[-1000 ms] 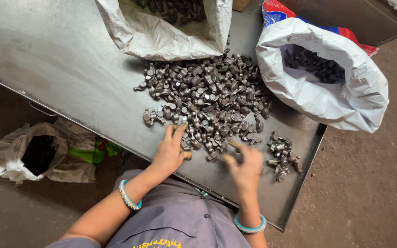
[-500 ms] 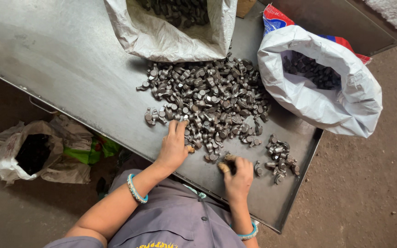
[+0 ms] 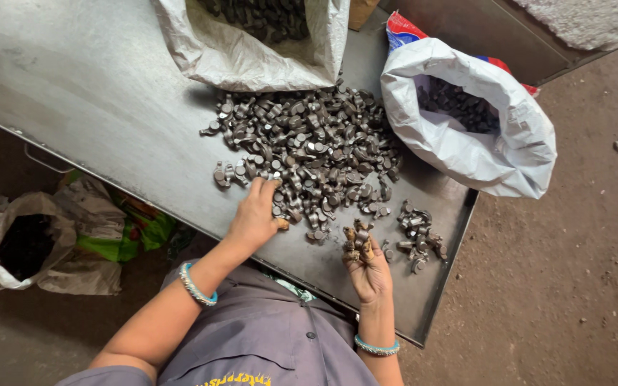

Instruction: The person sorts small metal parts on a metal table, picking them up by hand and placing them into two different white sacks. The person repeatedly picks up handfuls of parts, separates them, and deposits them into the sacks.

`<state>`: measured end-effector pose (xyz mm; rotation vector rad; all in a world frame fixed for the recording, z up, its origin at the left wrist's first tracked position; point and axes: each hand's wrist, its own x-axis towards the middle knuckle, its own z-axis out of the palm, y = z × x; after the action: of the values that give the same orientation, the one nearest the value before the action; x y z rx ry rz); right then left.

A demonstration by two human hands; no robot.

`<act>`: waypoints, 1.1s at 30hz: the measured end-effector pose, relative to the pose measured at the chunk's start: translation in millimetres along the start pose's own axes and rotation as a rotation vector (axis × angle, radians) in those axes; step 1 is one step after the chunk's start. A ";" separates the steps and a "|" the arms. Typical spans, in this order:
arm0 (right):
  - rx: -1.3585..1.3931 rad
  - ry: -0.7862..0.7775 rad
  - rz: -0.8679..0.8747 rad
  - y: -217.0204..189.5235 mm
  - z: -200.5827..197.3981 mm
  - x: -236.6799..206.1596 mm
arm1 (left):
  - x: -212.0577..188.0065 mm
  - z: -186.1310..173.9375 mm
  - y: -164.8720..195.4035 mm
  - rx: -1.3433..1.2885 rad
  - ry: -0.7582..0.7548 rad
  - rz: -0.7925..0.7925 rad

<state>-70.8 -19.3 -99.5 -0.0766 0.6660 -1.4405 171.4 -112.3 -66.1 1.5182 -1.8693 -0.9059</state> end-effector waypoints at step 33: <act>-0.817 -0.001 -0.488 5.4 9.2 51.3 | -22.0 42.0 4.9 -1.487 -0.823 -0.631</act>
<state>-62.5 -69.0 -113.5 -0.9279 1.2612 -1.5325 140.4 -83.6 -88.2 0.6668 -0.4390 -2.6262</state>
